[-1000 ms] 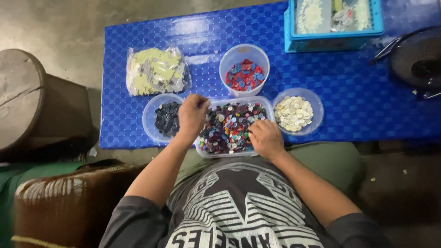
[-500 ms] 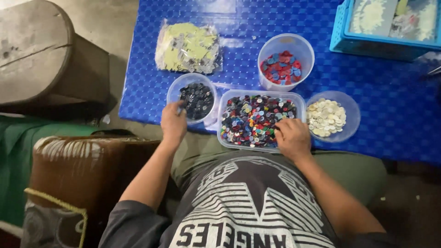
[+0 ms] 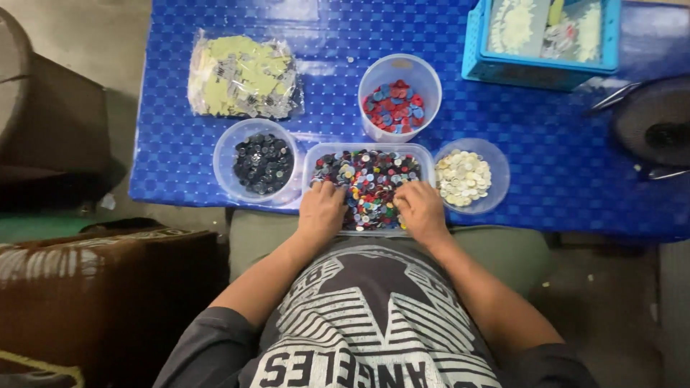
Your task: Sorting small colorful buttons or beads from a central tray into separate bowls based on color or type.
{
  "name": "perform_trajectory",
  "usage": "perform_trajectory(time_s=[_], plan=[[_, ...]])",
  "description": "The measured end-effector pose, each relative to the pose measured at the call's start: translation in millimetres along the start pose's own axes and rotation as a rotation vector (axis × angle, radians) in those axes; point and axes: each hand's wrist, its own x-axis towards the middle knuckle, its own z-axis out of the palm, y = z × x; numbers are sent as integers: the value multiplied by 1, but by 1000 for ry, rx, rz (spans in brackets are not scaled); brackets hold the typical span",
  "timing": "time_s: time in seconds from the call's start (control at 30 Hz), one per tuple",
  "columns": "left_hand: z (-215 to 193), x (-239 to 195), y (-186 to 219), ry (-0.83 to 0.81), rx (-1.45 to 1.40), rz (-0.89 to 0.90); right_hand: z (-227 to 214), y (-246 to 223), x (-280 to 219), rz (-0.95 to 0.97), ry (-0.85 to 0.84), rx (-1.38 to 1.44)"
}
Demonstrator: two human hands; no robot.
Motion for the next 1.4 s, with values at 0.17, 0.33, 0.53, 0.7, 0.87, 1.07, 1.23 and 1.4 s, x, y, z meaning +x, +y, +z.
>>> perform_trajectory(time_s=[0.17, 0.33, 0.53, 0.7, 0.87, 1.07, 1.23, 1.4], plan=[[1, -2, -5, 6, 25, -14, -49, -42, 27, 488, 3, 514], [8, -6, -9, 116, -39, 10, -42, -27, 27, 799, -25, 822], [15, -7, -7, 205, -28, -27, -31, -25, 33, 980, -65, 992], [13, -6, -5, 248, -69, -32, -59, -53, 82, 886, 17, 907], [6, -1, -2, 289, -86, -47, -40, -55, 120, 760, -161, 651], [4, -5, -2, 279, -91, -46, -12, -86, 132, 452, -440, 2], [-14, 1, 2, 186, -122, -75, 1, -42, 90, 109, -468, -410], [-2, -2, 0, 206, -87, -27, 25, 22, 23, -164, -157, -277]])
